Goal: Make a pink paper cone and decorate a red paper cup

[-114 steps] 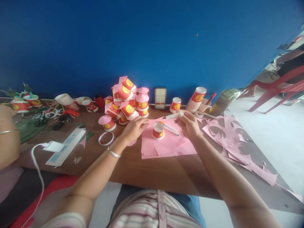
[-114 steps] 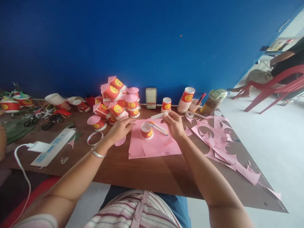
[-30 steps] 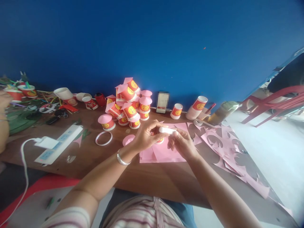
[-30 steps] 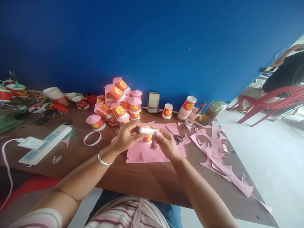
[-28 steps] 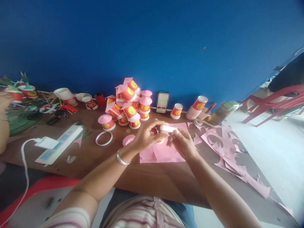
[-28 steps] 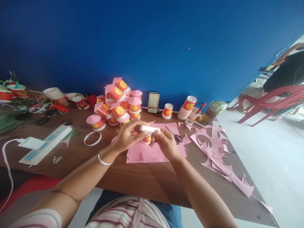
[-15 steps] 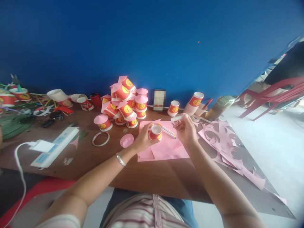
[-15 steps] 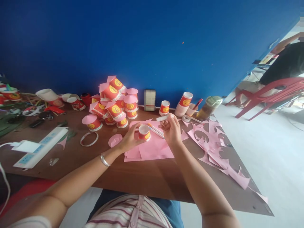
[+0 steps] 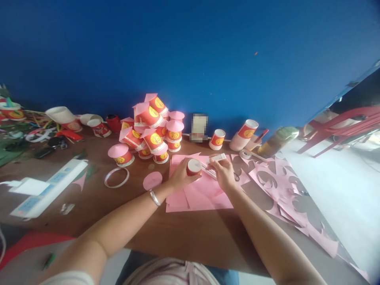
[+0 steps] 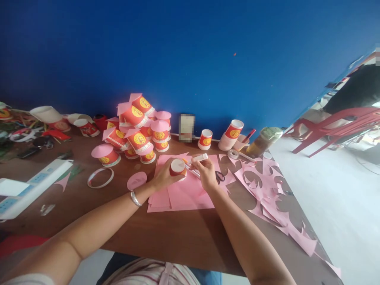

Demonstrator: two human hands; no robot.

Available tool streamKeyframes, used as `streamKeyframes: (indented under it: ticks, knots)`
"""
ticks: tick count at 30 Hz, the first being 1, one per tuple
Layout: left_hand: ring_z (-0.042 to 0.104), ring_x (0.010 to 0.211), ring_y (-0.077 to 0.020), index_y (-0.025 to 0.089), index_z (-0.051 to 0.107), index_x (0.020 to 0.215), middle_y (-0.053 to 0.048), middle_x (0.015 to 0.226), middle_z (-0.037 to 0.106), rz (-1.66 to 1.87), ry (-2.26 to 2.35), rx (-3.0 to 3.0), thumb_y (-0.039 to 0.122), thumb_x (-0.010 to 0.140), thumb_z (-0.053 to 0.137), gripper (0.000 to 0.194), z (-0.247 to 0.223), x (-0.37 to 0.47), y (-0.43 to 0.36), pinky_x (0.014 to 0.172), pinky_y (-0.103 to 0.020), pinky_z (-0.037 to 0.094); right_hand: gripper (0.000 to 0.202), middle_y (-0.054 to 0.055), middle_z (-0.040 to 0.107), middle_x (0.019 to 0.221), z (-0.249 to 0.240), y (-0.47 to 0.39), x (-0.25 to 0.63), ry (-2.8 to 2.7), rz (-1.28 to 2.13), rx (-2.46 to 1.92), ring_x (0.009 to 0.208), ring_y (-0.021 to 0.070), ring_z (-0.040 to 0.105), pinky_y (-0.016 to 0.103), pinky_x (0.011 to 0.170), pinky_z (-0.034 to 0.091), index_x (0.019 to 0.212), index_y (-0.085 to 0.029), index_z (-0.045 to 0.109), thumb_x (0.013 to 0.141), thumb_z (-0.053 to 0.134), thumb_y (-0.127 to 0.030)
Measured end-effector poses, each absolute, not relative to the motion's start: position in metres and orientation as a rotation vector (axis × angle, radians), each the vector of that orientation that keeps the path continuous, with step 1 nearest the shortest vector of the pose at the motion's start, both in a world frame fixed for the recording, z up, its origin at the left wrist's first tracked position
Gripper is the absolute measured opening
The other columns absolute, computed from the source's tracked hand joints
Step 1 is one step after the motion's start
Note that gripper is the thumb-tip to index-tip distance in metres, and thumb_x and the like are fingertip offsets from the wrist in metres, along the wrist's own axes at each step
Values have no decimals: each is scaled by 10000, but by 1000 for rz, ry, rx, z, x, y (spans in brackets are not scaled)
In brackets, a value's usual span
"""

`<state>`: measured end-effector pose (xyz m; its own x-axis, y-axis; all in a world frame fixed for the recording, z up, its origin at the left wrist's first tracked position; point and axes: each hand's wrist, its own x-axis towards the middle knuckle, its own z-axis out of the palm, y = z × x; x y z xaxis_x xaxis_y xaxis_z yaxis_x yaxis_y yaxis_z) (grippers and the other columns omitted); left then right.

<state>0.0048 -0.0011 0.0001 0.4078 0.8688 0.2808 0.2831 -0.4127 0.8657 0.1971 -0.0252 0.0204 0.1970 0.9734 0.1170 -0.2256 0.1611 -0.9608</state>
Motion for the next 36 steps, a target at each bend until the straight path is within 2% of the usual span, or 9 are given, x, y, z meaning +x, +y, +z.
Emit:
streamKeyframes:
  ticks: [2,7,15,19,29,32,36]
  knots:
    - [683,1090,-264,198,584,1214,-90,1199,704,965,959,1888,306,767,819,517,-1,4,1,940,-453,568,389,-8,689,690,19,-30,194,-1033,1038,-1055,602,143,642,295,633,572,871,-190,699,751,849,-528]
    - [650,1191,-279,211,570,1268,-101,1289,676,952,924,1895,278,740,846,599,-3,4,3,1019,-468,537,327,-5,686,680,29,-37,187,-1178,909,-1131,621,154,651,295,635,565,844,-199,691,819,798,-507]
    - [651,1212,-291,220,544,1258,-96,1312,673,919,942,1915,282,762,823,573,-3,5,2,1020,-479,542,277,20,714,774,21,-40,189,-1290,774,-1193,689,168,681,286,657,561,876,-216,685,867,777,-477]
    - [655,1196,-279,221,549,1262,-86,1283,673,915,929,1894,283,750,838,592,-6,5,3,1018,-459,543,261,27,729,810,17,-40,189,-1290,752,-1216,692,171,690,287,664,554,898,-218,685,870,779,-459]
    - [649,1172,-292,219,578,1252,-99,1254,672,928,914,1887,253,748,834,566,0,5,2,1030,-496,529,271,13,707,733,22,-39,187,-1228,788,-1209,661,182,682,310,641,560,852,-221,676,856,779,-472]
    - [605,1232,-296,222,600,1210,-99,1264,649,971,909,1958,231,743,836,523,-3,5,3,1080,-498,506,280,7,704,737,23,-39,186,-1191,796,-1192,649,176,681,309,631,565,864,-218,675,835,799,-468]
    - [556,1273,-294,226,599,1227,-100,1274,625,994,907,2032,226,739,850,548,-10,4,5,1121,-496,485,235,13,706,771,22,-41,185,-1216,758,-1166,687,169,688,301,669,565,888,-216,682,875,774,-431]
